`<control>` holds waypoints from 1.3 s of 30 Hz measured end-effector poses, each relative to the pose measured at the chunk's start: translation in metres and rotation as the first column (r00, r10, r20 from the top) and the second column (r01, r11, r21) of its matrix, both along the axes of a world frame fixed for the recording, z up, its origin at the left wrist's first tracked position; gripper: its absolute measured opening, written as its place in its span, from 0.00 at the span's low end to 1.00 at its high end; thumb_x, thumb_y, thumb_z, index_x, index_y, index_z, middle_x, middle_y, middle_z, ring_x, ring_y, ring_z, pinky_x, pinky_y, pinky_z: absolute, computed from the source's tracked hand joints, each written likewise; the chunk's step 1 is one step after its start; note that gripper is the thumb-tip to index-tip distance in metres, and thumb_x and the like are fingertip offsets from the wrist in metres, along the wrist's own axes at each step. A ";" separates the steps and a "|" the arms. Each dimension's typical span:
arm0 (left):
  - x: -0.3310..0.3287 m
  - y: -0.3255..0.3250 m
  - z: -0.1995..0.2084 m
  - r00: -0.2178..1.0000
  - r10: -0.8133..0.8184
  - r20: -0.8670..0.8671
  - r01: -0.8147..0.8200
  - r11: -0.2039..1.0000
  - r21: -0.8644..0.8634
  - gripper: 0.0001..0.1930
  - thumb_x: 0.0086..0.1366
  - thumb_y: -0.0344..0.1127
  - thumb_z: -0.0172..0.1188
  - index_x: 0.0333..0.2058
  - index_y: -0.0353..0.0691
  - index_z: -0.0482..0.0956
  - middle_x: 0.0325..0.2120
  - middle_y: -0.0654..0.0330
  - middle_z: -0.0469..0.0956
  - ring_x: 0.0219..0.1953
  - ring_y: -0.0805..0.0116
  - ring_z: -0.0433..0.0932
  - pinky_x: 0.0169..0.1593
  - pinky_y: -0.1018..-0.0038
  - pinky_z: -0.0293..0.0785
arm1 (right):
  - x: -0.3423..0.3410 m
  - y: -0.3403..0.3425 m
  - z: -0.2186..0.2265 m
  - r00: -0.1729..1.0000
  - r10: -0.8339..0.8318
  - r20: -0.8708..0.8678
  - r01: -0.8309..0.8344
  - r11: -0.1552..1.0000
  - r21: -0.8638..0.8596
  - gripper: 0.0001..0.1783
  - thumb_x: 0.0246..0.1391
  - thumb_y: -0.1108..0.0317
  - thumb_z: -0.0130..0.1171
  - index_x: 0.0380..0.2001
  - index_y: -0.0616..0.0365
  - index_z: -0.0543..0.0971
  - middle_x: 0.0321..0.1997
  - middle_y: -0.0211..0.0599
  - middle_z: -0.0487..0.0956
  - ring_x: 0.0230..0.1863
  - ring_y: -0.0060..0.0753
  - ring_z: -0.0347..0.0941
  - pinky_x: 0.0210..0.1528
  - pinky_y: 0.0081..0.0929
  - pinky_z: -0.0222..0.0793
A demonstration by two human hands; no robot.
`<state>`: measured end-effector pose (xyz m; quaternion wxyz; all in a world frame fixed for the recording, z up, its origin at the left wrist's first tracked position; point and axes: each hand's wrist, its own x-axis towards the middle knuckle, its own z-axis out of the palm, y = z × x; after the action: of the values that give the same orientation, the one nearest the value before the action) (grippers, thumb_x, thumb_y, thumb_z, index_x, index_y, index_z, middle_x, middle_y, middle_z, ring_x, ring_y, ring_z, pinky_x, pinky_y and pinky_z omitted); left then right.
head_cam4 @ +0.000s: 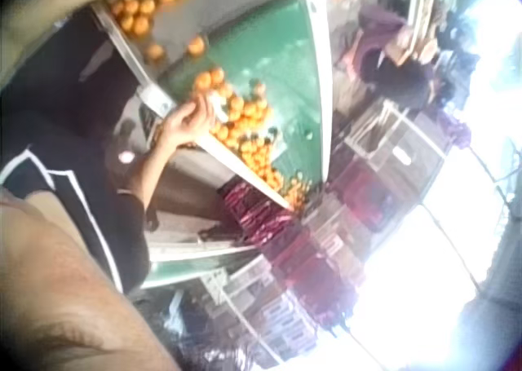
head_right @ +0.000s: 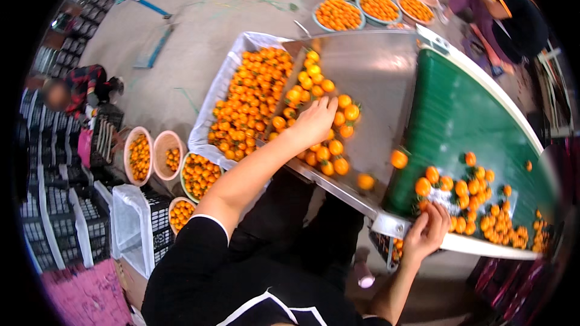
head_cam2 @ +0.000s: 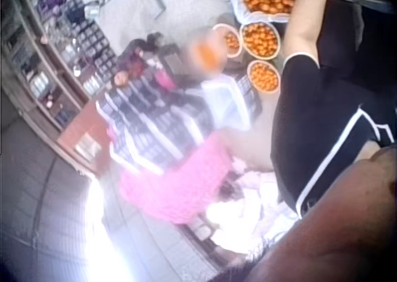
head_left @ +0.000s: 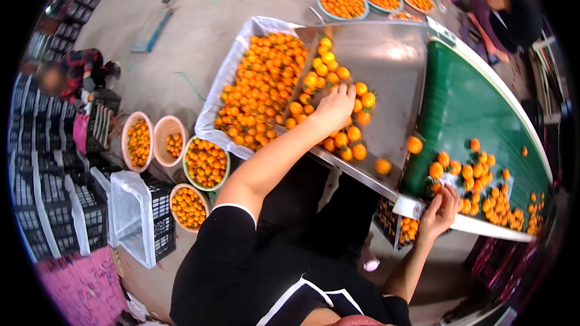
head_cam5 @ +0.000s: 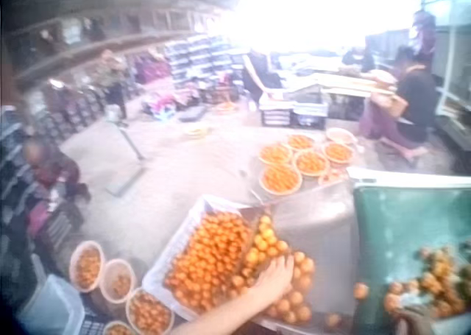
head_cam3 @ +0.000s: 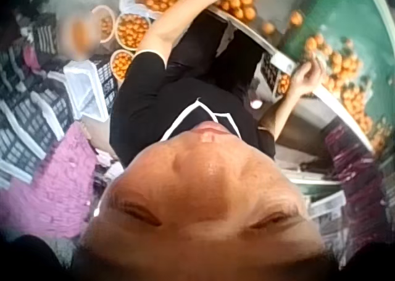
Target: The person sorts yellow tomatoes on a green conveyor belt by hand, moving them from the belt into crates and buckets.
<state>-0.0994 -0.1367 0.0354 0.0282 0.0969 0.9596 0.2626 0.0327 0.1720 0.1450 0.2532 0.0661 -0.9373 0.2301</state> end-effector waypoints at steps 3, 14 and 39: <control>0.020 0.029 0.032 0.991 -0.107 -0.081 0.120 0.979 0.168 0.27 0.60 0.29 0.56 0.59 0.36 0.64 0.58 0.40 0.64 0.57 0.41 0.66 0.57 0.57 0.70 | 0.001 0.003 -0.003 1.000 -0.018 -0.004 0.018 1.000 0.006 0.09 0.52 0.80 0.53 0.37 0.64 0.78 0.44 0.46 0.78 0.49 0.48 0.72 0.54 0.39 0.65; 0.091 -0.052 0.046 0.962 0.128 0.240 -0.135 0.991 0.012 0.17 0.63 0.37 0.56 0.49 0.37 0.75 0.46 0.48 0.74 0.50 0.50 0.74 0.53 0.59 0.70 | 0.006 0.004 0.001 0.999 -0.022 -0.045 0.025 0.997 0.074 0.11 0.50 0.79 0.54 0.37 0.62 0.79 0.47 0.44 0.78 0.52 0.50 0.70 0.58 0.43 0.63; 0.060 0.042 0.076 0.985 -0.083 -0.151 0.152 0.825 0.543 0.14 0.59 0.25 0.57 0.46 0.35 0.75 0.45 0.50 0.75 0.43 0.54 0.76 0.49 0.66 0.73 | 0.005 0.007 0.012 0.989 -0.007 -0.150 0.001 0.999 -0.044 0.08 0.47 0.79 0.58 0.33 0.60 0.79 0.41 0.42 0.79 0.48 0.47 0.73 0.55 0.41 0.66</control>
<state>-0.0389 -0.0951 0.1113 -0.0429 0.1755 0.8348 0.5200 0.0381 0.1793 0.1571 0.3248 0.0757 -0.9104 0.2447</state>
